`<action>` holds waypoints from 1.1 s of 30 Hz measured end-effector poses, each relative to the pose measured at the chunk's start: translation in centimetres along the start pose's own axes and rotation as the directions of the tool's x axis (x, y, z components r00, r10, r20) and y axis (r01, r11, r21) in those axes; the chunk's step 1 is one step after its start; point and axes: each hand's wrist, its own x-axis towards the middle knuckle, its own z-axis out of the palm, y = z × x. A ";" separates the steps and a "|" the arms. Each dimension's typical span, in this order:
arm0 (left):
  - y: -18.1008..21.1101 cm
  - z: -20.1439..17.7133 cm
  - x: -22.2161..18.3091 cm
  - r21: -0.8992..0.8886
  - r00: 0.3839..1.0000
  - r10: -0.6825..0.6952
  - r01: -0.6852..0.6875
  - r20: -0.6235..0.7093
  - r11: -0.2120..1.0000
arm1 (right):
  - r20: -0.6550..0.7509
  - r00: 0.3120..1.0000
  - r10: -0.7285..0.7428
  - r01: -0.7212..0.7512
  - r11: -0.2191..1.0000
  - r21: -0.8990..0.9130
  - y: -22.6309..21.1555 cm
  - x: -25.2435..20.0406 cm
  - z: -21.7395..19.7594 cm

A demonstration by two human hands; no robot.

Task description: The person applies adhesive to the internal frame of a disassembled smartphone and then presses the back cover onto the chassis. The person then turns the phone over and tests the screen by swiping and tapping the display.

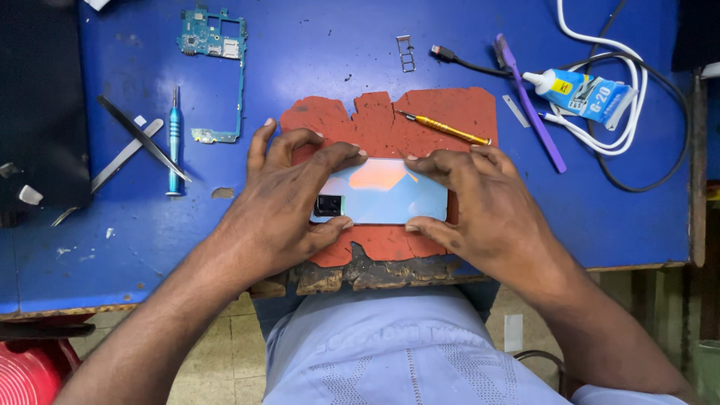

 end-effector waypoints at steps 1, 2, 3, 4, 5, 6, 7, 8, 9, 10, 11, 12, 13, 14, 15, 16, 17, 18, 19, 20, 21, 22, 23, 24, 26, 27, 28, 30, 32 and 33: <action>0.0 0.0 0.0 0.004 1.000 0.002 -0.002 0.000 1.000 | -0.008 1.000 0.006 -0.006 1.000 -0.012 0.2 -0.2 -0.1; 0.1 0.0 0.1 0.009 1.000 0.002 -0.002 -0.001 1.000 | -0.016 1.000 0.011 -0.011 1.000 -0.024 0.3 -0.3 -0.1; 0.1 -0.1 0.1 0.014 1.000 0.003 -0.003 -0.002 1.000 | -0.025 1.000 0.015 -0.016 0.999 -0.035 0.4 -0.4 0.0; 0.1 -0.1 0.1 0.011 1.000 0.004 -0.004 -0.002 1.000 | -0.017 0.999 0.040 -0.040 0.998 -0.038 0.5 -0.5 -0.2; 0.1 -0.1 0.1 0.009 1.000 0.005 -0.005 -0.002 1.000 | -0.009 0.998 0.064 -0.065 0.997 -0.041 0.6 -0.7 -0.3; 0.1 -0.1 0.1 0.004 1.000 0.005 -0.005 -0.001 1.000 | 0.000 0.996 0.090 -0.089 0.995 -0.044 0.7 -0.9 -0.4; 0.1 -0.1 0.1 0.005 1.000 0.001 -0.001 0.001 1.000 | -0.015 0.995 0.096 -0.097 0.995 -0.013 0.8 -1.0 -0.4; 0.2 -0.1 0.2 0.004 1.000 -0.003 0.003 0.003 1.000 | -0.029 0.994 0.105 -0.104 0.994 0.018 0.8 -1.2 -0.3; 0.2 -0.1 0.2 0.003 1.000 -0.007 0.007 0.005 1.000 | -0.043 0.993 0.113 -0.111 0.993 0.048 0.8 -1.4 -0.2; 0.2 -0.1 0.2 0.005 1.000 -0.005 0.005 0.004 1.000 | -0.057 0.992 0.111 -0.108 0.993 0.053 0.8 -1.6 -0.1; 0.3 -0.1 0.3 0.008 1.000 -0.003 0.003 0.003 1.000 | -0.071 0.991 0.109 -0.105 0.993 0.057 0.8 -1.7 0.1; 0.3 -0.2 0.3 0.010 1.000 -0.001 0.001 0.003 1.000 | -0.084 0.991 0.108 -0.103 0.993 0.063 0.8 -1.9 0.2; 0.5 -0.2 0.3 0.011 1.000 -0.006 0.006 0.008 1.000 | -0.088 0.988 0.129 -0.120 0.988 0.098 0.8 -2.1 0.3; 0.6 -0.3 0.3 0.013 1.000 -0.011 0.011 0.010 1.000 | -0.092 0.985 0.148 -0.135 0.982 0.131 0.8 -2.1 0.4; 0.7 -0.3 0.4 0.016 1.000 -0.016 0.016 0.013 1.000 | -0.096 0.981 0.167 -0.150 0.975 0.165 0.9 -2.2 0.6; 0.8 -0.3 0.4 0.028 1.000 -0.003 0.003 0.005 1.000 | -0.102 0.978 0.181 -0.158 0.968 0.196 0.9 -2.3 0.7; 0.9 -0.3 0.5 0.039 1.000 0.010 -0.010 -0.002 0.999 | -0.107 0.975 0.194 -0.166 0.960 0.226 1.0 -2.4 0.8; 1.0 -0.1 0.5 0.050 1.000 0.022 -0.021 -0.009 0.999 | -0.111 0.972 0.208 -0.174 0.951 0.257 1.1 -2.5 1.0; 1.2 0.1 0.6 0.062 0.999 0.050 -0.049 -0.016 0.997 | -0.125 0.969 0.212 -0.170 0.944 0.283 1.1 -2.6 1.2; 1.4 0.4 0.8 0.074 0.997 0.077 -0.075 -0.024 0.994 | -0.139 0.967 0.215 -0.164 0.937 0.308 1.1 -2.6 1.4; 1.6 0.7 1.0 0.087 0.994 0.105 -0.102 -0.033 0.991 | -0.153 0.964 0.219 -0.158 0.930 0.333 1.2 -2.7 1.6; 1.9 1.1 1.3 0.073 0.991 0.129 -0.126 -0.039 0.989 | -0.189 0.960 0.207 -0.136 0.934 0.331 1.1 -2.9 1.9; 2.2 1.5 1.7 0.060 0.987 0.154 -0.151 -0.046 0.987 | -0.224 0.955 0.195 -0.114 0.938 0.328 1.1 -3.2 2.1; 2.5 1.7 2.0 0.046 0.982 0.181 -0.178 -0.052 0.983 | -0.260 0.948 0.184 -0.094 0.942 0.323 1.0 -3.5 2.2; 2.7 1.8 2.3 0.041 0.982 0.187 -0.186 -0.034 0.982 | -0.340 0.922 0.185 -0.121 0.972 0.202 0.5 -4.4 2.6; 2.8 1.9 2.4 0.037 0.981 0.191 -0.190 -0.024 0.981 | -0.378 0.908 0.182 -0.138 0.980 0.140 0.2 -4.9 2.7; 2.9 1.9 2.3 0.034 0.981 0.190 -0.189 -0.034 0.981 | -0.376 0.910 0.174 -0.153 0.985 0.086 -0.1 -5.5 2.9; 2.9 1.8 2.2 0.030 0.980 0.190 -0.189 -0.053 0.982 | -0.372 0.915 0.159 -0.179 0.984 -0.022 -0.9 -6.4 3.5; 3.1 1.9 2.4 0.037 0.981 0.185 -0.183 -0.053 0.982 | -0.344 0.927 0.151 -0.178 0.983 -0.050 -1.5 -6.8 4.0; 3.1 1.9 2.5 0.041 0.982 0.182 -0.180 -0.054 0.983 | -0.329 0.933 0.146 -0.176 0.982 -0.063 -1.6 -6.9 4.1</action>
